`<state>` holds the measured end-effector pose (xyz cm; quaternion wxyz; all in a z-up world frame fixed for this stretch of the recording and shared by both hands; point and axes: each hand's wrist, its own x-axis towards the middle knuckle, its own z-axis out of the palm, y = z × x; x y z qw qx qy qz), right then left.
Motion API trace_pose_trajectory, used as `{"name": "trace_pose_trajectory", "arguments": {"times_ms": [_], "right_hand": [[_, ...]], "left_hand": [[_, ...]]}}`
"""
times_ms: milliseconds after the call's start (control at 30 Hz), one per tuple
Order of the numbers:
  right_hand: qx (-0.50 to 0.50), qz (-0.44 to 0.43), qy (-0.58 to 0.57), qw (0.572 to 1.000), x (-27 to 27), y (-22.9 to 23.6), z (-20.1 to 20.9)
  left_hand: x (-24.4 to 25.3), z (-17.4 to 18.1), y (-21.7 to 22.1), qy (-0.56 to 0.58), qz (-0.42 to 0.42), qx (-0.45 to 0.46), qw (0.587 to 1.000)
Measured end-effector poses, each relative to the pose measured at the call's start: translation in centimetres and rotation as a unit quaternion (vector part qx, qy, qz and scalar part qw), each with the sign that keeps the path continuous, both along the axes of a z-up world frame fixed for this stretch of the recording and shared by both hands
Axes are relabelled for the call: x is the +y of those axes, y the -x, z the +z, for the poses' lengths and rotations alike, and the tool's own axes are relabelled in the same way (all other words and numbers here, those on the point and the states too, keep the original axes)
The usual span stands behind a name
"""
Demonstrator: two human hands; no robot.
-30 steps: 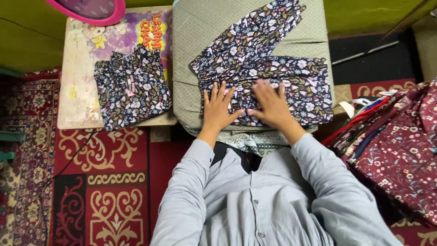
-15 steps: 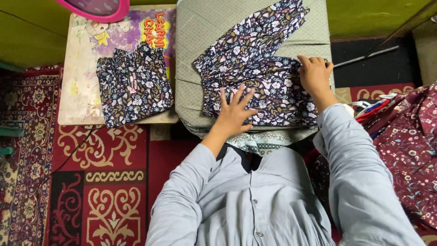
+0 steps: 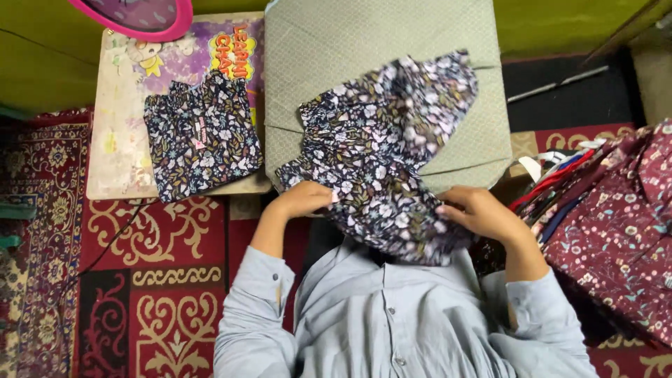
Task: Fold floral patterned shorts on a cushion.
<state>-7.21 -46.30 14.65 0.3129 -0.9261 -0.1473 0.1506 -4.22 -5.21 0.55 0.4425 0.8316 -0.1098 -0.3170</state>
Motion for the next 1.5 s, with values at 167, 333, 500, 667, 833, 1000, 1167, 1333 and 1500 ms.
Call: {"name": "trace_pose_trajectory", "arguments": {"times_ms": [167, 333, 500, 667, 833, 1000, 1167, 1333, 1500], "right_hand": [[-0.118, -0.127, 0.138, 0.975, -7.7, -3.8, -13.7], [-0.193, -0.266, 0.182, 0.927, -6.8, -11.4, -17.9], [-0.287, -0.233, 0.099, 0.924, -6.3, -17.0, -20.4], [-0.31, -0.144, -0.106, 0.934, -2.5, -17.3, -14.6], [-0.174, -0.047, -0.104, 0.978, 2.7, -17.4, -12.6], [-0.173, -0.031, 0.128, 0.976, 4.3, -16.8, -12.2], [-0.202, -0.067, 0.168, 0.963, 2.2, -17.0, -13.1], [-0.207, -0.223, -0.135, 0.943, -1.8, -14.0, -10.1], [-0.179, -0.249, -0.265, 0.914, -5.5, -12.6, -12.3]], "left_hand": [[-3.2, 7.7, 0.0, 0.021, -0.014, -0.039, 0.999], [-8.1, 4.5, -4.2, 0.032, 0.07, -0.335, 0.939], [-8.8, 3.2, -8.8, -0.124, 0.053, -0.364, 0.922], [-4.2, 3.2, -8.8, -0.264, 0.032, -0.302, 0.916], [-3.4, 0.8, -8.0, -0.275, 0.086, -0.315, 0.904], [-3.8, 1.7, -7.3, -0.276, 0.097, -0.332, 0.897], [-3.9, 1.8, -7.2, -0.259, 0.102, -0.32, 0.906], [-3.8, 0.9, -7.4, -0.258, 0.112, -0.344, 0.896], [-4.2, 1.6, -7.3, -0.252, 0.115, -0.33, 0.902]]}}
